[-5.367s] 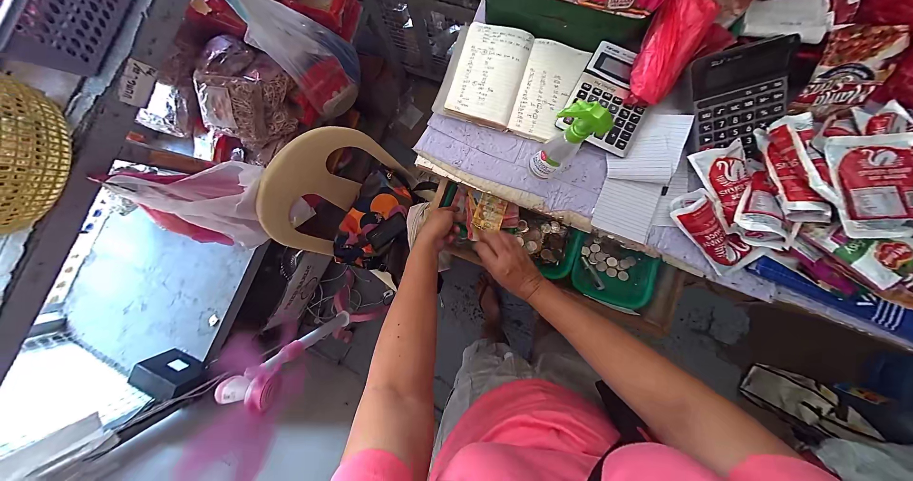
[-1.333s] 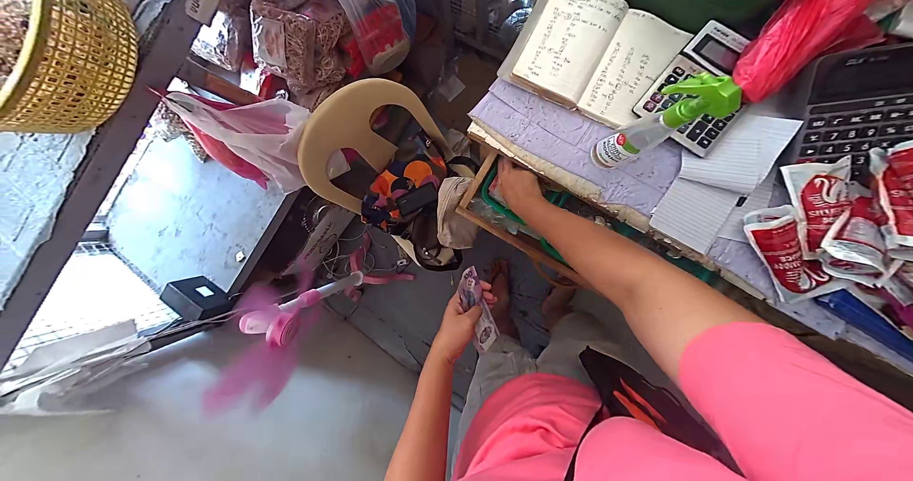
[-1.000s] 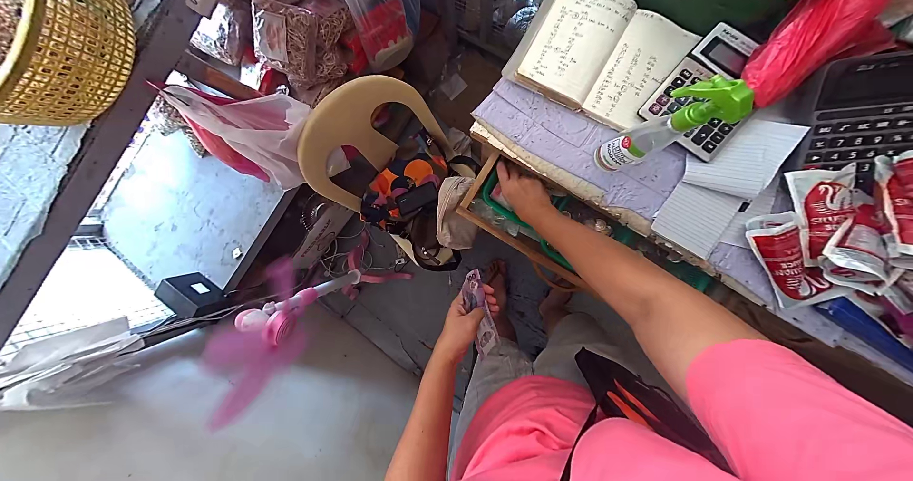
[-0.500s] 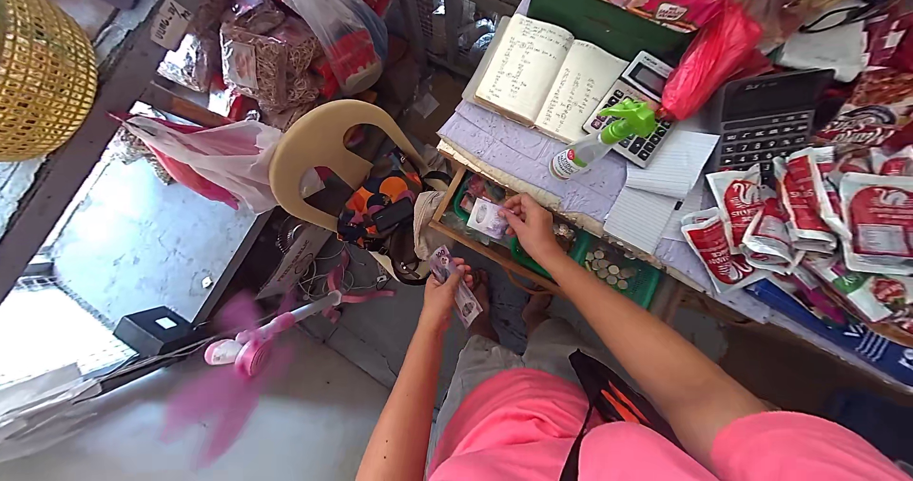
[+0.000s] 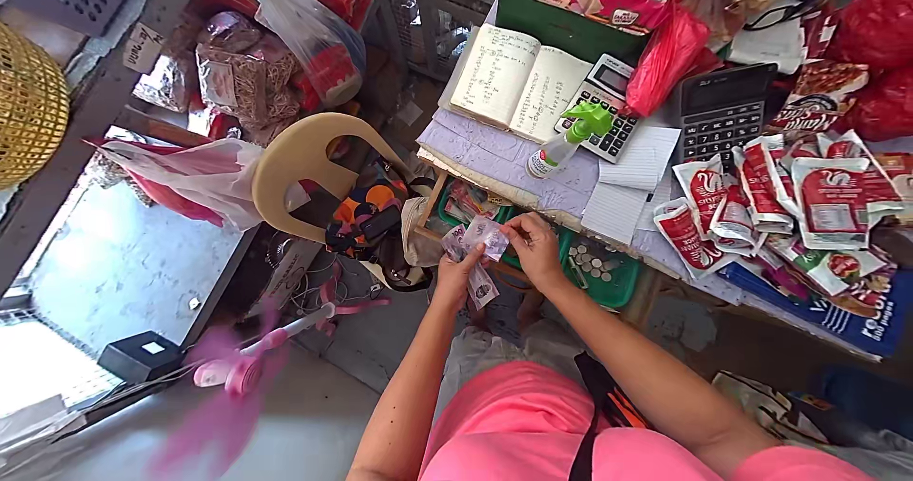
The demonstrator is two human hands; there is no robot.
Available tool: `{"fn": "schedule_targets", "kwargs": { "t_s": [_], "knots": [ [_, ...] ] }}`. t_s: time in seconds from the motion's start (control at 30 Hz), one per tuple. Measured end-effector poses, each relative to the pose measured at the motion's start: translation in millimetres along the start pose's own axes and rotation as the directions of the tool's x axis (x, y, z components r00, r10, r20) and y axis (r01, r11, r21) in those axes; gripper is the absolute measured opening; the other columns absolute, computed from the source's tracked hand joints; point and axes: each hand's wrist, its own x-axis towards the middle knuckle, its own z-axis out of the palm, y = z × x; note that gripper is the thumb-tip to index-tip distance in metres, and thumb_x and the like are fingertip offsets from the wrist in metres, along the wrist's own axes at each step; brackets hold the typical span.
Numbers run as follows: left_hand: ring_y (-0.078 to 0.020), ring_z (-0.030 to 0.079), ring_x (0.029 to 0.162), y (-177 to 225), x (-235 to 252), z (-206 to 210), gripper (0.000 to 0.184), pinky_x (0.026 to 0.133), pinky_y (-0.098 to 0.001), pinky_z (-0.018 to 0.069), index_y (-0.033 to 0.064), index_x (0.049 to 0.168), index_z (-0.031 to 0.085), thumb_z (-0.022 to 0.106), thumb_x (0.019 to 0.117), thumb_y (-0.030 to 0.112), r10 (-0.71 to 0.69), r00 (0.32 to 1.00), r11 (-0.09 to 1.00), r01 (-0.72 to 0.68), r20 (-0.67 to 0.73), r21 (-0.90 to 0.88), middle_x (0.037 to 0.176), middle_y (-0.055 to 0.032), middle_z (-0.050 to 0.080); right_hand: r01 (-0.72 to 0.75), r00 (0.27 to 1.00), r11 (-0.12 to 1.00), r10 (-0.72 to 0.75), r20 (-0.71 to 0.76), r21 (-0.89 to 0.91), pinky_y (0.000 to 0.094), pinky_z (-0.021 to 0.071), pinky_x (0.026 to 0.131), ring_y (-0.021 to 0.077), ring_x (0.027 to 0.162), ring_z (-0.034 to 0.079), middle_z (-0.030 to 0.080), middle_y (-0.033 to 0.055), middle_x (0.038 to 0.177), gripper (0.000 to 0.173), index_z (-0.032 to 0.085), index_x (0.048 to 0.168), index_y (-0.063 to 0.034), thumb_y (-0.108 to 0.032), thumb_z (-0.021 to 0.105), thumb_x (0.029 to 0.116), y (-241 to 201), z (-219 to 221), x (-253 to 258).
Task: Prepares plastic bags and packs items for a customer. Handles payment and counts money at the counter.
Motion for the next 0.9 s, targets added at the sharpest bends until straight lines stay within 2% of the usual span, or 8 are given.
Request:
{"fn": "schedule_targets", "kwargs": {
  "t_s": [0.13, 0.4, 0.53, 0.6, 0.67, 0.73, 0.8, 0.9],
  "knots": [
    [-0.0212, 0.074, 0.074, 1.1, -4.7, 3.0, 0.029, 0.075, -0.0363, 0.064, -0.0086, 0.121, 0.054, 0.067, 0.0969, 0.003, -0.086, 0.996, 0.996, 0.087, 0.01, -0.034, 0.087, -0.0157, 0.073, 0.197, 0.977, 0.978, -0.201, -0.07, -0.066, 0.0339, 0.0577, 0.09, 0.0152, 0.098, 0.068, 0.071, 0.0063, 0.1, 0.013, 0.076, 0.101, -0.0066, -0.017, 0.068, 0.0984, -6.7, -3.4, 0.5],
    [-0.0186, 0.07, 0.07, -0.7, -5.7, 0.7, 0.017, 0.07, -0.0328, 0.0624, -0.0077, 0.115, 0.056, 0.059, 0.1014, 0.002, -0.184, 0.981, 0.981, 0.188, 0.06, -0.055, 0.084, -0.0134, 0.069, 0.296, 0.951, 0.949, -0.303, -0.054, -0.107, 0.0389, 0.0529, 0.1, 0.0224, 0.111, 0.064, 0.067, 0.0123, 0.112, 0.018, 0.064, 0.111, -0.0009, -0.015, 0.052, 0.1069, -20.6, -2.9, 2.3],
    [-0.0164, 0.072, 0.075, -5.5, -7.0, -6.5, 0.034, 0.074, -0.0329, 0.0627, -0.0057, 0.109, 0.064, 0.043, 0.1112, 0.021, -0.018, 0.999, 0.999, 0.019, -0.049, 0.026, 0.084, -0.0101, 0.073, 0.202, 0.979, 0.979, -0.202, 0.032, -0.003, 0.033, 0.0573, 0.073, 0.015, 0.077, 0.065, 0.063, 0.0081, 0.086, 0.019, 0.057, 0.116, -0.0018, -0.018, 0.048, 0.1089, -26.9, 2.6, -0.8],
    [-0.0188, 0.072, 0.092, -2.5, -9.1, -12.5, 0.058, 0.085, -0.0376, 0.0611, -0.0031, 0.124, 0.06, 0.025, 0.1127, 0.041, 0.043, 0.997, 0.999, -0.043, -0.066, -0.006, 0.101, -0.0126, 0.072, 0.107, 0.987, 0.994, -0.107, 0.122, 0.002, 0.0343, 0.0565, 0.07, 0.0161, 0.073, 0.064, 0.062, 0.0084, 0.081, 0.022, 0.056, 0.116, -0.0014, -0.02, 0.047, 0.1094, -27.0, 10.5, -5.7],
    [-0.0214, 0.065, 0.117, -3.1, -12.6, -22.1, 0.073, 0.102, -0.0417, 0.0543, -0.0004, 0.147, 0.042, 0.019, 0.1081, 0.057, 0.063, 0.997, 0.997, -0.061, 0.047, -0.042, 0.129, -0.0168, 0.065, 0.019, 0.975, 0.998, -0.004, 0.221, -0.067, 0.04, 0.0578, 0.073, 0.0219, 0.075, 0.067, 0.066, 0.0123, 0.082, 0.028, 0.056, 0.119, 0.001, -0.023, 0.045, 0.1096, -23.3, 24.2, -15.4],
    [-0.0204, 0.067, 0.111, -7.8, -17.2, -23.9, 0.064, 0.098, -0.0405, 0.0566, -0.0047, 0.145, 0.038, 0.039, 0.1076, 0.047, 0.073, 0.994, 0.997, -0.071, 0.083, -0.026, 0.123, -0.0172, 0.066, -0.011, 0.949, 0.99, 0.055, 0.312, -0.141, 0.0448, 0.0589, 0.077, 0.0274, 0.081, 0.071, 0.07, 0.0155, 0.087, 0.033, 0.058, 0.122, 0.003, -0.024, 0.044, 0.109, -21.9, 39.1, -25.3],
    [-0.021, 0.073, 0.093, -9.7, -19.0, -19.1, 0.036, 0.087, -0.0393, 0.061, -0.0083, 0.128, 0.053, 0.055, 0.1062, 0.021, 0.075, 0.997, 0.996, -0.076, -0.023, -0.036, 0.102, -0.0162, 0.072, 0.002, 0.937, 0.991, 0.046, 0.346, -0.136, 0.0442, 0.0587, 0.081, 0.0258, 0.085, 0.072, 0.072, 0.0141, 0.09, 0.031, 0.064, 0.118, 0.0004, -0.023, 0.046, 0.1074, -20.7, 51.2, -27.4],
    [-0.024, 0.073, 0.1, -7.2, -15.5, -27.3, 0.033, 0.092, -0.0394, 0.0595, -0.0101, 0.129, 0.056, 0.039, 0.1112, 0.012, 0.09, 0.991, 0.991, -0.098, -0.097, -0.089, 0.108, -0.019, 0.073, 0.008, 0.948, 0.985, 0.048, 0.315, -0.172, 0.0442, 0.0565, 0.094, 0.0256, 0.102, 0.07, 0.071, 0.0142, 0.108, 0.03, 0.071, 0.114, -0.0023, -0.02, 0.048, 0.1076, -13.4, 56.1, -2.9]
  ]
}}
